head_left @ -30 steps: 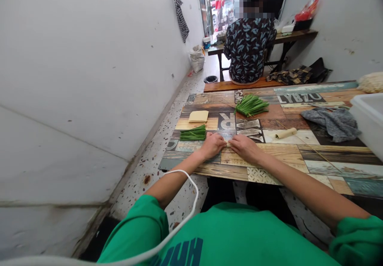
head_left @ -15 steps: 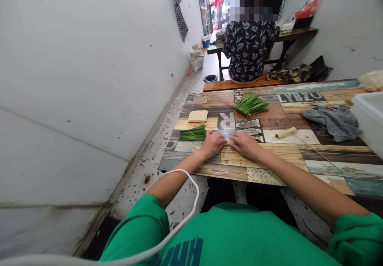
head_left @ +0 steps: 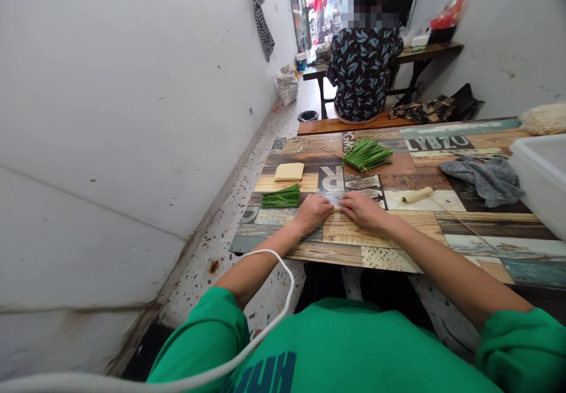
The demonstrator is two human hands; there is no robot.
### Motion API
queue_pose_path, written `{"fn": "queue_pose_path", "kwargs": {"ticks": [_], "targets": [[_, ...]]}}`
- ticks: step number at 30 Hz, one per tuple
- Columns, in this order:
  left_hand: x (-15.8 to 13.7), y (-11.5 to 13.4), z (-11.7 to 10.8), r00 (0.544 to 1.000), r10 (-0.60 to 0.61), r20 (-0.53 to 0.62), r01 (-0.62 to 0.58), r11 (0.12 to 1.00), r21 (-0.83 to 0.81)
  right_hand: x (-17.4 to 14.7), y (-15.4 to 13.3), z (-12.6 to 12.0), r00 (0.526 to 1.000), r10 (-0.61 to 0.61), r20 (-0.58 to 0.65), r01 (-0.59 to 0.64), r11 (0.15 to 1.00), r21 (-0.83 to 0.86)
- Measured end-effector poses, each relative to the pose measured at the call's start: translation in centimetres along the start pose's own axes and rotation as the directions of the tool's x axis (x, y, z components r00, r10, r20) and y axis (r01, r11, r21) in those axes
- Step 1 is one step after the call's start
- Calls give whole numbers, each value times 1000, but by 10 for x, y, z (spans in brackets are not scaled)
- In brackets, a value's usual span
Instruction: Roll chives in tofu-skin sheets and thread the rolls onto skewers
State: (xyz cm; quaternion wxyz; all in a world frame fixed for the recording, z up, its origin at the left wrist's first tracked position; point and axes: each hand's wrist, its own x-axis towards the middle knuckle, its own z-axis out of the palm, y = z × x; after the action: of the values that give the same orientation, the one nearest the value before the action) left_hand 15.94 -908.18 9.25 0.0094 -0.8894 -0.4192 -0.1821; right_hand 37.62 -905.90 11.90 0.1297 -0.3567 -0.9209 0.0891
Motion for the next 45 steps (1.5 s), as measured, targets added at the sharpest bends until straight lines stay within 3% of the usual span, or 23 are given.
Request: {"fn": "queue_pose_path", "kwargs": {"ticks": [2,4,7,9,12,15,21,23,26,29,33,45], "targets": [[1,-2,3,1000,16,-24,-17,999,-36,-32,18,-13,980,140,-139,-151,986,-67],[1,-2,6,998,21,-59,-25,997,-72,-75,42,-29,908,333,-254,-386,901,-198],[2,1,8,995,31,-95,-38,996,-75,-133,76,-49,775,577,-258,-629,661,-410],[2,5,9,993,46,-108,-52,997,-51,-156,90,-54,737,637,-226,-658,599,-456],[2,11,10,991,38,-128,-40,999,-18,-167,99,-51,760,607,-234,-644,650,-403],[1,17,11,991,-17,-130,18,1000,3,-172,94,-49,769,545,-334,-633,722,-278],[1,25,12,985,-136,-105,137,991,4,-190,38,-64,753,379,-538,-474,879,-45],[1,26,13,983,-154,-95,154,988,-9,-186,10,-61,770,365,-523,-398,916,54],[2,28,11,983,-164,-79,164,986,-5,-170,-24,-38,832,360,-422,-318,933,169],[3,29,8,986,-157,-56,158,987,9,-158,-42,-10,858,355,-372,-313,934,170],[3,31,3,989,-143,-32,144,989,34,-157,-49,9,866,358,-350,-335,934,127],[5,29,1,992,-123,-11,124,988,88,-152,-52,14,868,350,-351,-336,936,103]]}}
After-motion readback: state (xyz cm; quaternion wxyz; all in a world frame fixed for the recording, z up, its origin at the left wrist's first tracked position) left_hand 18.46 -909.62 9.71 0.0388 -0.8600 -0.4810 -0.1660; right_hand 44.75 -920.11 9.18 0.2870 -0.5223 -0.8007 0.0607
